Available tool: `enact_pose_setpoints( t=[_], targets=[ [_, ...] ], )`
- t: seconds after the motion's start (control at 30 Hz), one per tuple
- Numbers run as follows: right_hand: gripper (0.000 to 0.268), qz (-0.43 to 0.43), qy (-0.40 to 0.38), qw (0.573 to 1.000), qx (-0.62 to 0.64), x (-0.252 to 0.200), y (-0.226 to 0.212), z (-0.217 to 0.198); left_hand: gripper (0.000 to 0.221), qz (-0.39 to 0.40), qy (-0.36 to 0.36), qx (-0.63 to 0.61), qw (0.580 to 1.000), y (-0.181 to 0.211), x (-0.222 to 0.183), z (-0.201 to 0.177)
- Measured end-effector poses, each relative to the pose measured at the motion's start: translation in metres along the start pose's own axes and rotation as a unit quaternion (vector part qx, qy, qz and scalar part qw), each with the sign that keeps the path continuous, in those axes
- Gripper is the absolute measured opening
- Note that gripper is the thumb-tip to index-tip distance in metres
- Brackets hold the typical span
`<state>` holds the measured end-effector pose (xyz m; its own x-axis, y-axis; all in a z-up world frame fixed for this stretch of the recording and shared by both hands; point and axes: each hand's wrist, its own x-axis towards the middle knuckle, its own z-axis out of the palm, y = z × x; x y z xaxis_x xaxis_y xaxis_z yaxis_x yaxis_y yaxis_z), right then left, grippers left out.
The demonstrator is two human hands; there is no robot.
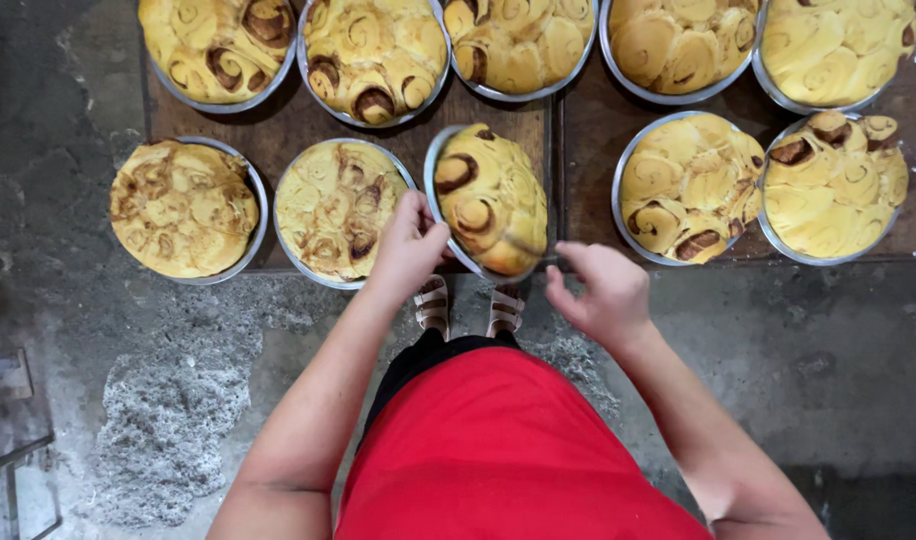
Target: The person uses a spoon to loosen and remove several round loaves of bread from individual metal baking tins on a wooden table.
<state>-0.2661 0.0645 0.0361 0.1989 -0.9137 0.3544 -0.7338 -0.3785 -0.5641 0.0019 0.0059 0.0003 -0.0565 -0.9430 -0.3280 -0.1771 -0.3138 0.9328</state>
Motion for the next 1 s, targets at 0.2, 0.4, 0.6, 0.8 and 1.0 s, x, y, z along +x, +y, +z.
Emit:
enact_pose_setpoints(
  t=[0.2, 0.4, 0.6, 0.8, 1.0],
  targets=[
    [0.111, 0.049, -0.049, 0.996, 0.061, 0.039, -0.005, 0.024, 0.02, 0.078, -0.009, 0.088, 0.993, 0.016, -0.023, 0.024],
    [0.086, 0.199, -0.092, 0.923, 0.316, 0.024, 0.073, 0.053, 0.02, 0.047, -0.009, 0.094, 0.994, 0.008, -0.021, 0.025],
    [0.073, 0.284, -0.075, 0.691, 0.66, 0.037, 0.138, 0.031, 0.02, 0.01, 0.033, 0.093, 0.995, -0.024, -0.025, 0.01],
    [0.075, 0.313, 0.028, 0.555, 0.77, 0.033, 0.142, 0.038, 0.017, -0.064, 0.064, -0.033, 0.995, -0.09, -0.011, 0.028],
    [0.06, 0.451, -0.059, 0.649, 0.61, -0.005, 0.148, 0.103, 0.017, -0.123, 0.137, -0.051, 0.982, -0.14, 0.006, 0.047]
  ],
)
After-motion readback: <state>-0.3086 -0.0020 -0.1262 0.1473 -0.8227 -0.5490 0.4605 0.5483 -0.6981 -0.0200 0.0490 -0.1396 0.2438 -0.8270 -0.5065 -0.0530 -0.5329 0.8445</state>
